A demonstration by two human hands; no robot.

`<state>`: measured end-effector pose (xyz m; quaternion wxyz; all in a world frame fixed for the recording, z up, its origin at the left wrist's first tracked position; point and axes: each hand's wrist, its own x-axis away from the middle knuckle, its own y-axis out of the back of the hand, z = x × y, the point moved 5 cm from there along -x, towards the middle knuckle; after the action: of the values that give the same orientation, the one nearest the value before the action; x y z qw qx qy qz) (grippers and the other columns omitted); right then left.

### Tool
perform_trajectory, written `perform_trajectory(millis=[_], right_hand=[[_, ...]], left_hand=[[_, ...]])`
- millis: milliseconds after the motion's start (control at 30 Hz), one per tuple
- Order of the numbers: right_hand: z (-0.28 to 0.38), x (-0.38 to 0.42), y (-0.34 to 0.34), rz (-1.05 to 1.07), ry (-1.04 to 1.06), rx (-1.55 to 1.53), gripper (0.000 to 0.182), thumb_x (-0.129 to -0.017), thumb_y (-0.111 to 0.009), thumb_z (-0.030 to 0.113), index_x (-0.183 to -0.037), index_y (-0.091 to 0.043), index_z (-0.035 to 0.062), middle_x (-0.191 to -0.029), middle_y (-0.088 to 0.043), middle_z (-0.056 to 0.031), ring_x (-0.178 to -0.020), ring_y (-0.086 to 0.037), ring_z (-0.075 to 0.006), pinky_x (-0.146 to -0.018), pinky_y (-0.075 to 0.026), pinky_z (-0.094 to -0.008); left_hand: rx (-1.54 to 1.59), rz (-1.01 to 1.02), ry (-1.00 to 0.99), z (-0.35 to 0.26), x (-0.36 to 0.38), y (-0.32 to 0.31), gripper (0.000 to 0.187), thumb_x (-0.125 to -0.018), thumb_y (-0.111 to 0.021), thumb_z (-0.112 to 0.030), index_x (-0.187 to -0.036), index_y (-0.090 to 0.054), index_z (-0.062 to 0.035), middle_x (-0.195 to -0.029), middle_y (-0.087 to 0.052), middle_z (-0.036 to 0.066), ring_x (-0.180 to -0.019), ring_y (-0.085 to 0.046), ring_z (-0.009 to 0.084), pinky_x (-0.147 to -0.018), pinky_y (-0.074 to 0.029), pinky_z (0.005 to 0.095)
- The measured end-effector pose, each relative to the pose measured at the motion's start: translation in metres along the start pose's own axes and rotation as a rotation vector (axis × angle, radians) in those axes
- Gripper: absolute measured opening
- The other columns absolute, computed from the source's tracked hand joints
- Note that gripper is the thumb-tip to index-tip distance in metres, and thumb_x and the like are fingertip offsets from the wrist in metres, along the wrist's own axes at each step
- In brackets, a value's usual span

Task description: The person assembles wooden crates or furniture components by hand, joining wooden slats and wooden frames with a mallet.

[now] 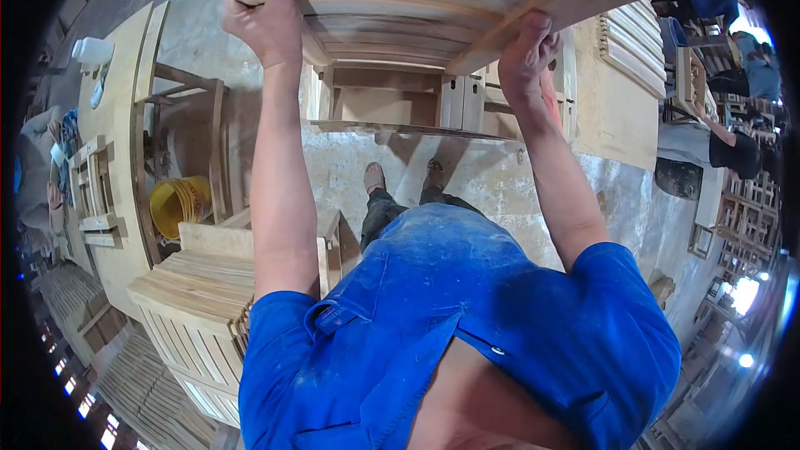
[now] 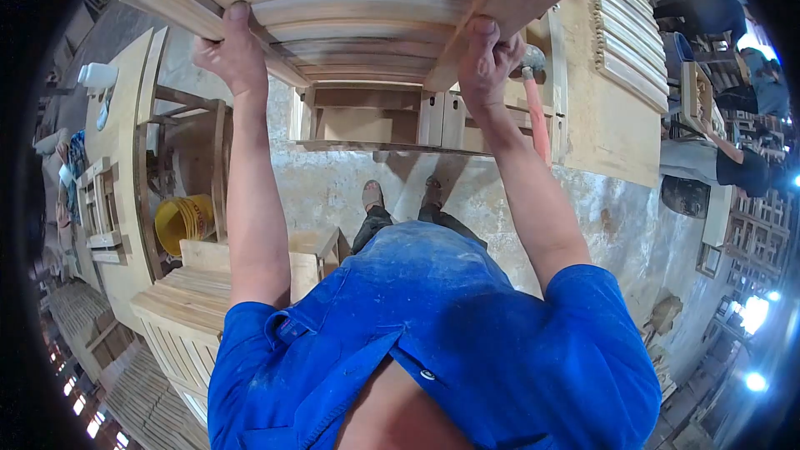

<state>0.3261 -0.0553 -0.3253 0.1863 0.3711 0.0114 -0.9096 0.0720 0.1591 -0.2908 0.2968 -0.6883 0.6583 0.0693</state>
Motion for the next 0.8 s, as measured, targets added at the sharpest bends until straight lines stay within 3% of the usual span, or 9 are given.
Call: perform_trajectory(millis=[133, 233, 300, 433, 500, 533, 633, 733, 800], right_hand=[[0.001, 0.000, 0.006, -0.092, 0.157, 0.181, 0.049, -0.099, -0.050, 0.047, -0.076, -0.062, 0.0049, -0.072, -0.061, -0.0125, -0.067, -0.055, -0.0308, -0.063, -0.040, -0.0415], [-0.007, -0.016, 0.009, 0.176, -0.019, 0.051, 0.054, -0.101, -0.042, 0.049, -0.081, -0.062, 0.0034, -0.080, -0.061, -0.0144, -0.073, -0.057, -0.0340, -0.066, -0.042, -0.0426], [-0.024, -0.016, 0.024, 0.312, 0.163, 0.011, 0.060, -0.101, -0.039, 0.054, -0.085, -0.062, 0.0013, -0.081, -0.060, -0.0154, -0.074, -0.056, -0.0350, -0.069, -0.043, -0.0427], [-0.137, 0.026, 0.100, 0.624, -0.562, 0.927, 0.058, -0.089, -0.059, 0.051, -0.118, -0.056, 0.0007, -0.110, -0.062, -0.0274, -0.111, -0.059, -0.0439, -0.091, -0.048, -0.0532], [-0.226, 0.069, 0.123, 0.785, -0.122, 1.195, 0.046, -0.093, -0.053, 0.037, -0.117, -0.057, -0.0014, -0.089, -0.066, -0.0287, -0.089, -0.065, -0.0471, -0.081, -0.052, -0.0540], [-0.216, 0.065, 0.123, 0.630, -0.334, 1.111, 0.039, -0.093, -0.055, 0.032, -0.109, -0.055, -0.0030, -0.080, -0.064, -0.0258, -0.081, -0.064, -0.0487, -0.075, -0.052, -0.0551], [-0.214, 0.058, 0.131, 0.483, -0.250, 1.158, 0.031, -0.094, -0.056, 0.029, -0.098, -0.056, -0.0018, -0.069, -0.062, -0.0151, -0.069, -0.065, -0.0388, -0.063, -0.052, -0.0485], [-0.129, 0.027, 0.144, 0.547, -0.908, 0.279, 0.023, -0.093, -0.063, 0.027, -0.093, -0.057, 0.0048, -0.069, -0.056, -0.0002, -0.060, -0.053, -0.0153, -0.055, -0.044, -0.0344], [-0.041, -0.020, 0.160, 0.407, -0.654, 0.044, 0.022, -0.088, -0.071, 0.024, -0.096, -0.059, 0.0076, -0.086, -0.058, -0.0007, -0.065, -0.051, -0.0090, -0.057, -0.042, -0.0296]], left_hand=[[0.101, 0.000, -0.040, -0.003, 0.002, -0.003, 0.020, -0.072, -0.083, -0.008, -0.082, -0.068, 0.0010, -0.078, -0.068, 0.003, -0.070, -0.061, 0.0082, -0.065, -0.051, 0.0268], [0.045, 0.055, 0.017, -0.005, -0.003, -0.010, 0.022, -0.073, -0.083, -0.008, -0.086, -0.068, 0.0020, -0.079, -0.068, 0.004, -0.071, -0.061, 0.0085, -0.064, -0.051, 0.0275], [0.056, 0.025, 0.096, -0.009, 0.000, -0.010, 0.023, -0.074, -0.082, -0.007, -0.089, -0.068, 0.0031, -0.080, -0.068, 0.005, -0.070, -0.061, 0.0099, -0.063, -0.051, 0.0276], [-0.112, 0.070, 0.099, -0.018, -0.002, -0.007, 0.023, -0.074, -0.081, -0.005, -0.089, -0.067, 0.0037, -0.080, -0.068, 0.006, -0.069, -0.061, 0.0111, -0.061, -0.051, 0.0277], [-0.051, 0.055, 0.133, -0.015, -0.001, -0.009, 0.022, -0.074, -0.081, -0.005, -0.087, -0.066, 0.0037, -0.078, -0.067, 0.006, -0.068, -0.061, 0.0115, -0.061, -0.051, 0.0278], [-0.024, 0.071, 0.120, -0.015, -0.002, -0.011, 0.022, -0.074, -0.081, -0.005, -0.087, -0.066, 0.0037, -0.078, -0.067, 0.006, -0.068, -0.061, 0.0115, -0.061, -0.051, 0.0278], [0.001, 0.092, 0.147, -0.007, 0.000, -0.006, 0.023, -0.074, -0.080, -0.005, -0.088, -0.065, 0.0041, -0.078, -0.066, 0.006, -0.067, -0.061, 0.0115, -0.061, -0.051, 0.0282], [0.003, 0.102, 0.117, -0.007, -0.001, -0.009, 0.025, -0.074, -0.079, -0.003, -0.092, -0.064, 0.0051, -0.078, -0.066, 0.006, -0.066, -0.061, 0.0119, -0.058, -0.051, 0.0278], [0.068, 0.107, 0.194, -0.010, 0.002, -0.011, 0.023, -0.079, -0.077, -0.010, -0.091, -0.065, 0.0055, -0.083, -0.066, 0.006, -0.073, -0.061, 0.0117, -0.064, -0.051, 0.0290]])
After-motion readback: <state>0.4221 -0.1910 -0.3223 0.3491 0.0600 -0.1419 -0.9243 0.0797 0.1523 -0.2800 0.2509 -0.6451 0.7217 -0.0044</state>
